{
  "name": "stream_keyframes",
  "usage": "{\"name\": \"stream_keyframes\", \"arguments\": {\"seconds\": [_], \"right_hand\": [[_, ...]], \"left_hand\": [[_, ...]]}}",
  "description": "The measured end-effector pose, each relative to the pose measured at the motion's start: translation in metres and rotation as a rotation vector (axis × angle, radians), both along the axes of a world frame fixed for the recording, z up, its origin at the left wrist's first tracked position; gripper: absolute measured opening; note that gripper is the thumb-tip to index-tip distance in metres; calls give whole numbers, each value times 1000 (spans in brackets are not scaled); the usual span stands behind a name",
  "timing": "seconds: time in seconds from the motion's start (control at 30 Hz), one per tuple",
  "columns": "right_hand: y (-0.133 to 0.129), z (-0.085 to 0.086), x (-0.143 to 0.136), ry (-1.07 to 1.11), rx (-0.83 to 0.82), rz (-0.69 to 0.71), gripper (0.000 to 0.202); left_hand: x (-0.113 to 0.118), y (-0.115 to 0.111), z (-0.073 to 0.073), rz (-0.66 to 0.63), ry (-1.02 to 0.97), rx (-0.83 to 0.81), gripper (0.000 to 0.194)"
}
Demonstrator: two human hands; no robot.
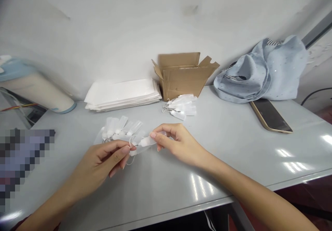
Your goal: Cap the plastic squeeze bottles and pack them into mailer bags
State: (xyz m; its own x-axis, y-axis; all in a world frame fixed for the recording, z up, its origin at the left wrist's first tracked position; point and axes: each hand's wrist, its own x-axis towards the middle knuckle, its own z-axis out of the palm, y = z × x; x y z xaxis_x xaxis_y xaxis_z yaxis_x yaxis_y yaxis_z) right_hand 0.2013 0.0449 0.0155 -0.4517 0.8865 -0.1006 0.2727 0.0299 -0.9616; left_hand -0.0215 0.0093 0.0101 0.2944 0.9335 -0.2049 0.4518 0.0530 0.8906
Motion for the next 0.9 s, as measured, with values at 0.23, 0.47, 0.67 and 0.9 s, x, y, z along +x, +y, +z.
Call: {"name": "stream_keyframes", "arguments": {"seconds": [0.23, 0.47, 0.67, 0.9], "right_hand": [[-2, 1, 0, 9, 4, 1, 25], [-3, 1, -1, 28, 6, -6, 26], [-4, 1, -1, 8, -10, 1, 26], [-5, 1, -1, -19, 11, 11, 27]], "left_hand": [[3, -1, -2, 18, -144, -92, 27], [0, -2, 0, 22, -154, -73, 27], [2, -1, -2, 17, -153, -95, 27], [2, -2, 0, 18, -157, -109, 29]]}}
